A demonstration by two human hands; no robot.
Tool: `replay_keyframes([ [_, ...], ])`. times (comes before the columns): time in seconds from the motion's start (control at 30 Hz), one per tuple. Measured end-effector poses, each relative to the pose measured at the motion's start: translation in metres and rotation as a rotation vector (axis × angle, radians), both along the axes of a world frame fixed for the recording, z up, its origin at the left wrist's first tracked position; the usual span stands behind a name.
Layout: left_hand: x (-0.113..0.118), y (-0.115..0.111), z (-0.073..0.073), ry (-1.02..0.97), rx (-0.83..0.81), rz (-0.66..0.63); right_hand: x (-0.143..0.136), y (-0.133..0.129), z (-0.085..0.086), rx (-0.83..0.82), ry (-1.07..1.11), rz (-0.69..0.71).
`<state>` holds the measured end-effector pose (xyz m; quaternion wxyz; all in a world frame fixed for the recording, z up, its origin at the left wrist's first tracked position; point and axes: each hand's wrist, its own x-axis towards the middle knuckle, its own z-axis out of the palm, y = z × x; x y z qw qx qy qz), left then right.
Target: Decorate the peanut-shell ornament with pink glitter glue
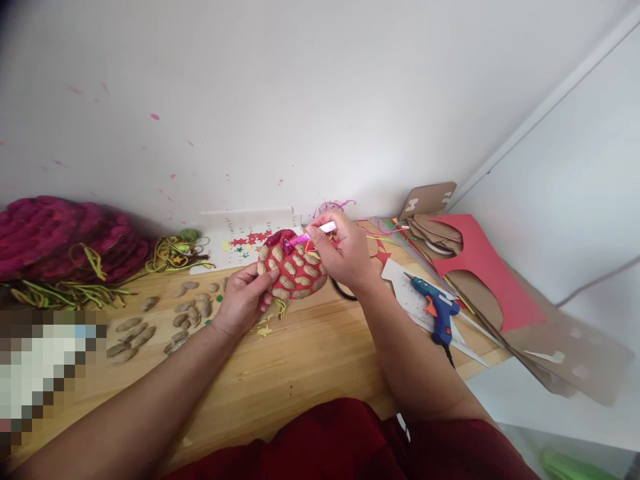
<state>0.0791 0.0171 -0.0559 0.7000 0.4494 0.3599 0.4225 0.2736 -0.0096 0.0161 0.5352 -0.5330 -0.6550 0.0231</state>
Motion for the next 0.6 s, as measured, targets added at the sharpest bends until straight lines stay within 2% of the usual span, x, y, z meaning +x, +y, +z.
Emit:
replay_keyframes([
  [0.1,-0.0002,0.0003,-0.0013,0.004,0.006,-0.004,0.0014,0.0013,-0.0015,0.026,-0.001,-0.034],
  [0.23,-0.0009,0.0000,-0.0025,0.018,0.017,-0.012,0.0017,0.0007,-0.0011,0.016,0.059,0.000],
  [0.47,-0.0008,-0.0003,-0.0018,0.013,0.028,-0.021,0.0002,0.0003,-0.0013,0.022,0.029,-0.034],
  [0.6,-0.0006,0.0005,-0.0038,0.017,0.039,-0.026,-0.0005,-0.0003,-0.0005,0.021,0.051,-0.008],
])
